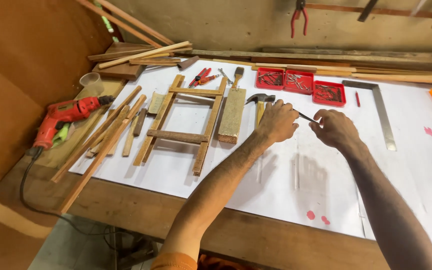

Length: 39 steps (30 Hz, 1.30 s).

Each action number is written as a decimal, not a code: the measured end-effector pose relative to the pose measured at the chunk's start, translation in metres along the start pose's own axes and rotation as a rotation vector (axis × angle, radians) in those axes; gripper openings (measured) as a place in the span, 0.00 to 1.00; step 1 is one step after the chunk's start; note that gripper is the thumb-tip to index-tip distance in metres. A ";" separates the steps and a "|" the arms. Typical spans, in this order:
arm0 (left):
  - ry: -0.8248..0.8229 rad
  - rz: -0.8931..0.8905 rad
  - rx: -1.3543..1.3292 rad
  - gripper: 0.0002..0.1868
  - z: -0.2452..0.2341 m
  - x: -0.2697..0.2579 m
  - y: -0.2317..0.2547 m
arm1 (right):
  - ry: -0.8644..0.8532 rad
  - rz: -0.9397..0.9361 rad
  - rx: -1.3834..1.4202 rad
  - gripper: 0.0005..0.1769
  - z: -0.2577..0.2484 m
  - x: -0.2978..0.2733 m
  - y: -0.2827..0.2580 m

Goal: Measure a strip of wood and sand it with a sanding block.

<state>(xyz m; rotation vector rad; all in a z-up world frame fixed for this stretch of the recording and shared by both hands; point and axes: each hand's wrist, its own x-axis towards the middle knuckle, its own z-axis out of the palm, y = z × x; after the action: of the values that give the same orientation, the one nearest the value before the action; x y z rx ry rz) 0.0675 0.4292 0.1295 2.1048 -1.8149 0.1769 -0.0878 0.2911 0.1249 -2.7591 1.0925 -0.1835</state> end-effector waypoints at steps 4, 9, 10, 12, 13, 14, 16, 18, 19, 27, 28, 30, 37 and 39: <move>-0.005 0.085 -0.072 0.16 0.020 0.002 0.013 | 0.033 0.057 0.007 0.17 0.000 -0.027 -0.001; -0.010 0.120 -0.110 0.16 0.041 0.048 0.026 | 0.063 0.011 -0.176 0.18 0.002 -0.010 0.032; -0.012 0.131 -0.122 0.16 0.048 0.060 0.027 | 0.060 0.025 -0.184 0.18 0.002 -0.005 0.040; -0.055 0.116 -0.107 0.17 0.058 0.089 0.030 | 0.047 0.032 -0.190 0.17 -0.004 0.011 0.057; -0.049 0.127 -0.110 0.17 0.064 0.106 0.031 | 0.054 0.041 -0.196 0.17 -0.007 0.021 0.070; -0.033 0.121 -0.104 0.17 0.072 0.123 0.031 | 0.075 0.029 -0.192 0.17 -0.007 0.031 0.084; -0.019 0.123 -0.103 0.18 0.087 0.154 0.034 | 0.096 0.026 -0.190 0.17 -0.008 0.053 0.110; 0.047 0.093 -0.124 0.19 0.097 0.181 0.039 | 0.117 0.003 -0.216 0.18 -0.014 0.074 0.131; 0.045 0.099 -0.129 0.19 0.097 0.193 0.043 | 0.116 0.012 -0.218 0.18 -0.017 0.084 0.145; 0.152 0.094 -0.221 0.24 0.067 0.253 0.075 | 0.246 -0.111 -0.189 0.32 -0.094 0.130 0.181; 0.157 0.090 -0.220 0.24 0.061 0.260 0.078 | 0.247 -0.117 -0.191 0.32 -0.104 0.136 0.182; 0.180 0.056 -0.254 0.25 0.051 0.273 0.083 | 0.235 -0.140 -0.146 0.30 -0.125 0.146 0.185; 0.170 -0.013 -0.269 0.25 0.013 0.309 0.101 | 0.204 -0.227 -0.157 0.30 -0.178 0.172 0.194; 0.125 -0.048 -0.272 0.24 0.003 0.314 0.097 | 0.165 -0.225 -0.125 0.32 -0.182 0.179 0.195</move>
<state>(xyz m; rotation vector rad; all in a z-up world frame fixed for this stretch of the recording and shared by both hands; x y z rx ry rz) 0.0253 0.1240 0.2450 1.9022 -1.6145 0.0452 -0.1205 0.0081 0.2727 -3.0230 0.8508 -0.3907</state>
